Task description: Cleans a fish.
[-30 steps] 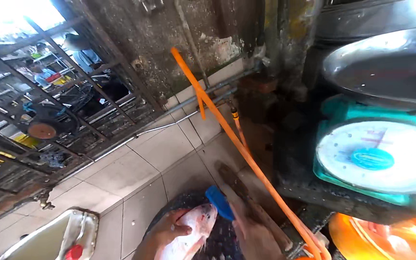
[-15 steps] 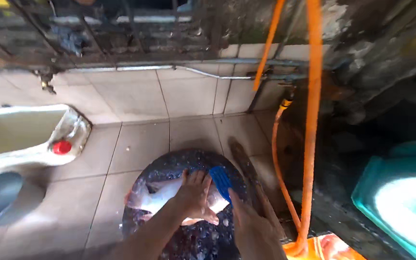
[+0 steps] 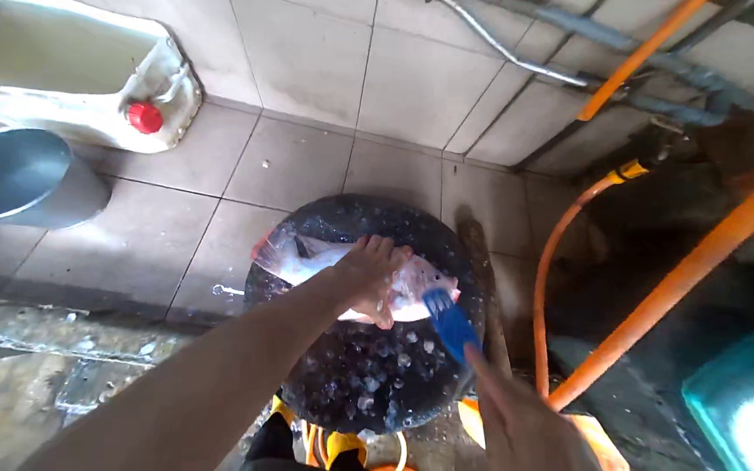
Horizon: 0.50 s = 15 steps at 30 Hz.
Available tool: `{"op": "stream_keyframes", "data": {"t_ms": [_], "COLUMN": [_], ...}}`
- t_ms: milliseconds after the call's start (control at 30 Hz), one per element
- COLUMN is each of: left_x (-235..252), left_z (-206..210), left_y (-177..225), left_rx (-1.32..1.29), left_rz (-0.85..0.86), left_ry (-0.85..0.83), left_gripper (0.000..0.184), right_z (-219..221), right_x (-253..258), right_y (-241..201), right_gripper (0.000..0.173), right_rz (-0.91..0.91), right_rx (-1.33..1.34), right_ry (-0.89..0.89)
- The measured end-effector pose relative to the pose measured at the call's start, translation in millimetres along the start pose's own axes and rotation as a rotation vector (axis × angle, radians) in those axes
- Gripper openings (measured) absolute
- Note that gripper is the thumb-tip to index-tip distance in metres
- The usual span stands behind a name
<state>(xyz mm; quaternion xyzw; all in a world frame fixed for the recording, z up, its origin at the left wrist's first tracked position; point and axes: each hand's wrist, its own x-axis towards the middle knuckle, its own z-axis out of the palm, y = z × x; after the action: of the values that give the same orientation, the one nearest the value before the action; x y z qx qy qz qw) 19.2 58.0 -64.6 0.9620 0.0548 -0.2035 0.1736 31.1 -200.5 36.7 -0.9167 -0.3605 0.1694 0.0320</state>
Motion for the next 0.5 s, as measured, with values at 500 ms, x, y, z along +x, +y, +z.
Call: {"op": "stream_keyframes", "data": {"t_ms": [500], "left_x": [1], "left_z": [2], "left_y": [8], "left_rx": [0.021], "left_rz": [-0.002], "left_ry": [0.011], "left_gripper": [0.133], "right_z": [40], "right_x": [-7], "right_y": [18], "right_gripper": [0.046], "right_rz": [-0.093], "right_rx": [0.062], "right_ry": [0.144]}}
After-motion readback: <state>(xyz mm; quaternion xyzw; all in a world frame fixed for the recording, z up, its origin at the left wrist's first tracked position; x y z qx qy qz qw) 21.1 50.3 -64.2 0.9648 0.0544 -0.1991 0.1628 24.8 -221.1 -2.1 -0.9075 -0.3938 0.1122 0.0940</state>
